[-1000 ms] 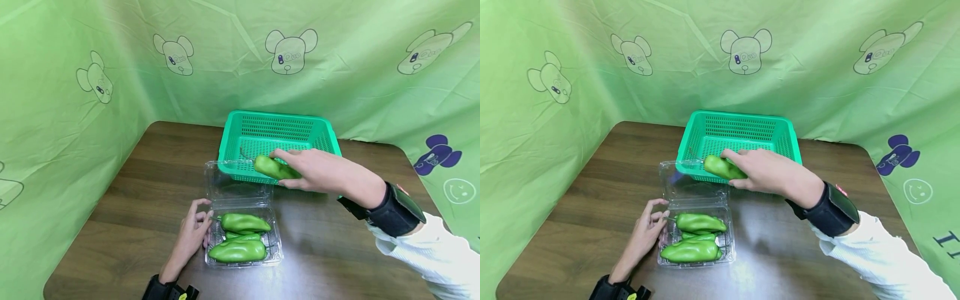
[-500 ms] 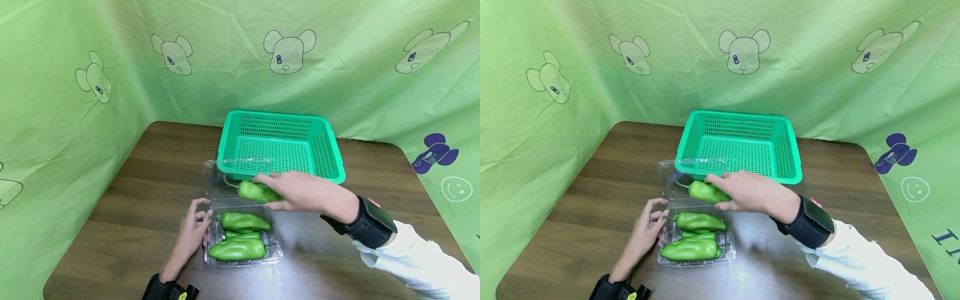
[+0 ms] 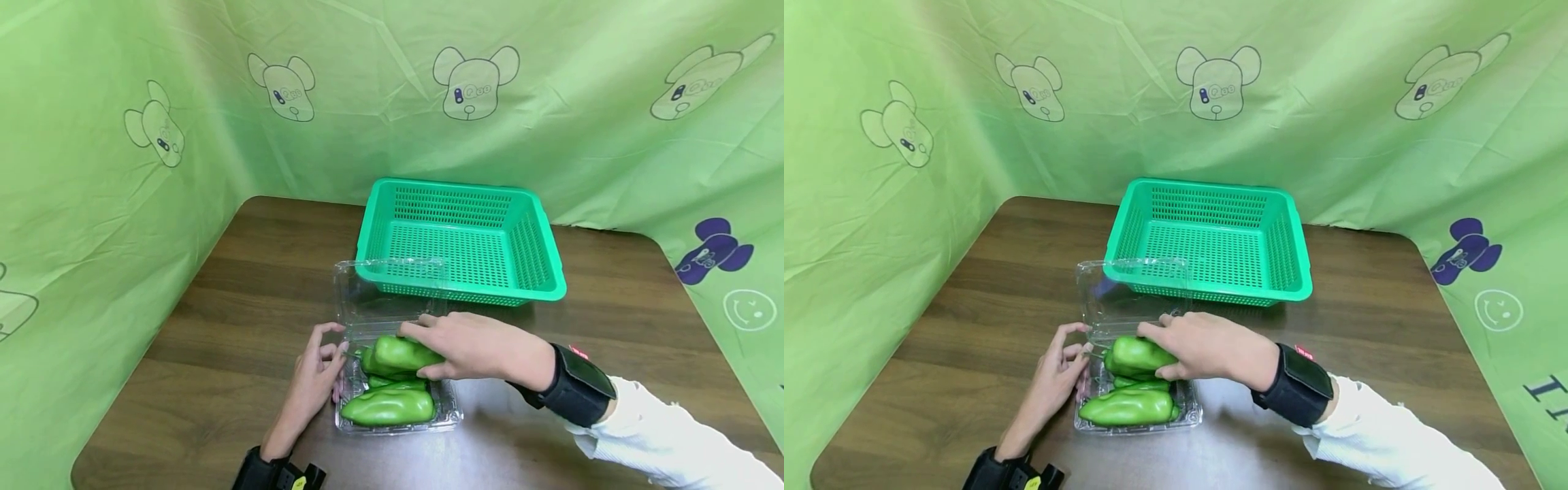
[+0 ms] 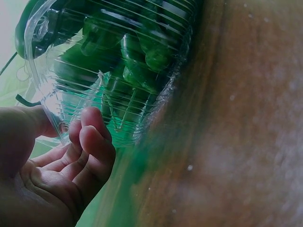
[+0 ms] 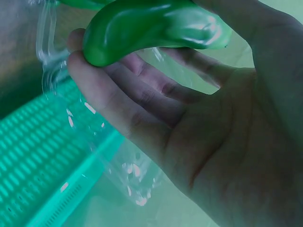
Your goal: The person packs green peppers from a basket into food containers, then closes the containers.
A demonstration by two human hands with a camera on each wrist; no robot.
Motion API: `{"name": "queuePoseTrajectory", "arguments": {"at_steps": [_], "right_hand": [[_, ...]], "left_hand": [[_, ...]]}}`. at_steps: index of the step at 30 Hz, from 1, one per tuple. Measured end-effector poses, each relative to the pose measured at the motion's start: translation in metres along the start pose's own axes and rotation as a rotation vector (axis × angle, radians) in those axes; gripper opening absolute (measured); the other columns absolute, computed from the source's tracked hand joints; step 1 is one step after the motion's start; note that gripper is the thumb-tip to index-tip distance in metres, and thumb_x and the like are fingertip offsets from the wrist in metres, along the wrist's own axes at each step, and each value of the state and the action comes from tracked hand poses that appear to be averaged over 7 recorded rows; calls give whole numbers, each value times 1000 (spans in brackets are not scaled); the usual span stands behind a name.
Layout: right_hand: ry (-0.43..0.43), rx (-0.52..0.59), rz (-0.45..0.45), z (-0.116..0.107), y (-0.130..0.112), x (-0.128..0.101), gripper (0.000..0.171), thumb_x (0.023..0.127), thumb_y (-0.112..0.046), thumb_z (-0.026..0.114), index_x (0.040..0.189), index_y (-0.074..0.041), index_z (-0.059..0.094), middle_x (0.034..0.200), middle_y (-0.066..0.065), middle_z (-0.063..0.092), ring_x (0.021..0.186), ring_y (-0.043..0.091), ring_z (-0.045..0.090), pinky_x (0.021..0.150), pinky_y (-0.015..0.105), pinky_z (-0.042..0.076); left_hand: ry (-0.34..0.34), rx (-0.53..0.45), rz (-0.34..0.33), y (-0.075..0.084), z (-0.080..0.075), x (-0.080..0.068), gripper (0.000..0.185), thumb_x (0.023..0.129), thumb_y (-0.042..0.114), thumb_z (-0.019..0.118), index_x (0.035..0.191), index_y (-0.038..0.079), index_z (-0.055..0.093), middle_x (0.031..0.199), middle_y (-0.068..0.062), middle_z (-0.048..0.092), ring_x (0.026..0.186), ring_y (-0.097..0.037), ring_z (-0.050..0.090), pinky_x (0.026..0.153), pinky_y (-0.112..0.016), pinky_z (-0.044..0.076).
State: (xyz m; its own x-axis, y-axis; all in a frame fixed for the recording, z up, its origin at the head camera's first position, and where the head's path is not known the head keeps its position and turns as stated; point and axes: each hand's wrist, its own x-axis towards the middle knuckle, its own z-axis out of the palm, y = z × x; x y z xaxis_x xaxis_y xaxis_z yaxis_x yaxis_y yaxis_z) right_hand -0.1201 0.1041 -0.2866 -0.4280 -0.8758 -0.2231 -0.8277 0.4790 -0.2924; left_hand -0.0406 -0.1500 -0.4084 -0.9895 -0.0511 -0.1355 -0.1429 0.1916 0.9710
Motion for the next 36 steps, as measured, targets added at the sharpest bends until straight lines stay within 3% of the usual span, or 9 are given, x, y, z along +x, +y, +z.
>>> {"name": "queuePoseTrajectory", "arguments": {"at_steps": [13, 20, 36], "right_hand": [[-36, 13, -26, 19, -11, 6, 46, 90, -38, 72, 124, -19, 49, 98, 1, 55, 59, 5, 45, 51, 16, 40], [-9, 5, -25, 25, -15, 6, 46, 89, -38, 72, 123, -18, 48, 98, 0, 50, 54, 3, 42, 48, 14, 39], [-24, 70, -10, 33, -10, 3, 48, 90, -36, 70, 129, -19, 46, 100, -5, 47, 67, 5, 44, 55, 15, 40]], "left_hand": [[-3, 4, -14, -1, 0, 1, 31, 102, 14, 56, 131, 18, 48, 67, -15, 58, 37, -15, 51, 34, -34, 48], [4, 4, -27, -1, 0, 1, 32, 101, 13, 57, 132, 18, 47, 67, -14, 58, 37, -16, 50, 34, -36, 48], [16, 22, -38, -2, 1, 2, 31, 102, 10, 55, 132, 15, 47, 68, -18, 58, 37, -14, 50, 34, -36, 48]]}}
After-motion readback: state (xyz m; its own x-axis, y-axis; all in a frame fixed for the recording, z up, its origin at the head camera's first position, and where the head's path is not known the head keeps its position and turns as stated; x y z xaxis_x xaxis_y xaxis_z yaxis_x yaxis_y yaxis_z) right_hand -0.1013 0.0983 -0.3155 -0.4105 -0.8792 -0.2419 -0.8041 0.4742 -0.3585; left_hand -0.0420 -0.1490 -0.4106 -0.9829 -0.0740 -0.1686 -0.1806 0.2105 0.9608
